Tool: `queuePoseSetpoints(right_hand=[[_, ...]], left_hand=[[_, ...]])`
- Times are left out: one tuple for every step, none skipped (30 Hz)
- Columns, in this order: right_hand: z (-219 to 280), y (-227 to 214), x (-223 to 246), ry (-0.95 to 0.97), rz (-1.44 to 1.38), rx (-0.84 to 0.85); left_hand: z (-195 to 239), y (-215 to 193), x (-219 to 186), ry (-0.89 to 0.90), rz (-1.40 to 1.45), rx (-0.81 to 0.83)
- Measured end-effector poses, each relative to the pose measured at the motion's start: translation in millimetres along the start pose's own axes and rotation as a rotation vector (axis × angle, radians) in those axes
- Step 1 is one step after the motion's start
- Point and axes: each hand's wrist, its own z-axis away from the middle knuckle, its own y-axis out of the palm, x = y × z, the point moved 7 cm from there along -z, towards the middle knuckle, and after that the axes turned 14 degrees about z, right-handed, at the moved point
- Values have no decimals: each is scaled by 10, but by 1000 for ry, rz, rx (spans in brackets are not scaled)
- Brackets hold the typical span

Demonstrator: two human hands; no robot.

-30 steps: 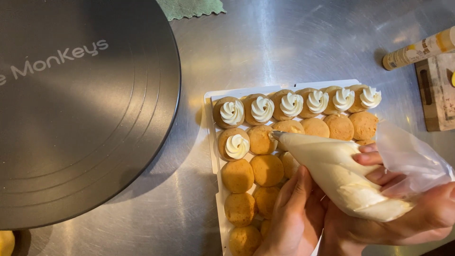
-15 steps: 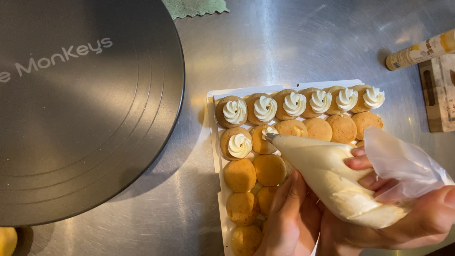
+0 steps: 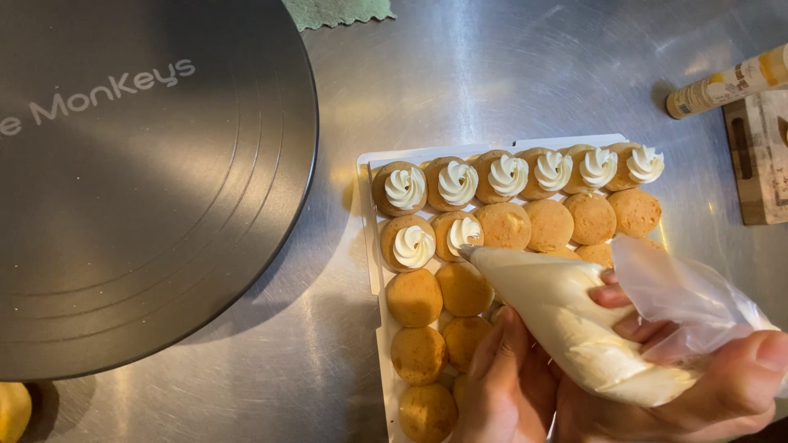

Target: Using a piping bag to apply cream or frosting to a large tray of small round pastries in a grid pattern.

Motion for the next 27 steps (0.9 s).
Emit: queuePoseSetpoints(right_hand=[[-15, -25, -1, -16, 28, -11], [-30, -52, 0, -33, 57, -22], [-46, -78, 1, -49, 86, -33], [-62, -99, 6, -66, 115, -45], [-78, -120, 11, -82, 144, -56], [-96, -142, 15, -99, 172, -68], [-114, -164, 18, -116, 201, -79], [-103, -151, 46, -115, 200, -79], [-97, -133, 36, -61, 131, -67], [-91, -113, 29, -7, 63, -57], [-211, -188, -57, -7, 63, -58], [-328, -242, -67, -115, 155, -36], [-437, -291, -80, -224, 248, -16], [-444, -268, -82, -223, 248, -16], [-449, -281, -74, -229, 246, -71], [-448, -287, -69, -234, 245, -126], [-429, -237, -54, -234, 245, -126], [-401, -212, -14, -269, 235, -166], [-371, -186, 26, -304, 225, -207], [-282, -120, 126, -303, 225, -207], [-216, -60, 142, -187, 130, -192], [-144, 8, 159, -70, 35, -178], [-341, -40, 3, -70, 35, -178], [-519, -76, -40, -249, -30, -158], [-675, -118, -88, -428, -94, -138], [-1915, -306, -188, -426, -94, -138], [-3023, -555, -596, -273, 345, 361]], left_hand=[[-6, -15, 25, -38, -27, 45], [9, 28, 38, -38, -27, 44], [21, 40, 41, -25, 0, -4], [32, 56, 45, -12, 26, -51], [18, 37, 59, -13, 26, -51], [2, 30, 66, -3, 22, -29], [-14, 24, 72, 7, 17, -6], [-29, 10, 89, 8, 16, -6], [-44, 20, 103, 10, 23, 25], [-61, 31, 124, 9, 30, 56], [-70, 41, 138, 9, 30, 55], [-80, 32, 144, 21, 34, 30], [-90, 22, 151, 34, 37, 4], [-97, 28, 157, 34, 37, 3], [-105, 38, 168, 25, 15, 7], [-114, 51, 173, 17, -7, 11], [-138, 28, 174, 17, -7, 10], [-163, 33, 165, 30, -34, 49], [-188, 38, 158, 43, -60, 88], [-202, 47, 163, 43, -60, 87], [-216, 74, 172, 40, -52, 110], [-231, 101, 184, 37, -43, 133], [-251, 98, 167, 37, -43, 132], [-272, 73, 144, 37, -69, 105], [-294, 48, 122, 37, -96, 77], [-315, 41, 113, 37, -96, 75], [-333, 56, 92, 58, -149, 102]])
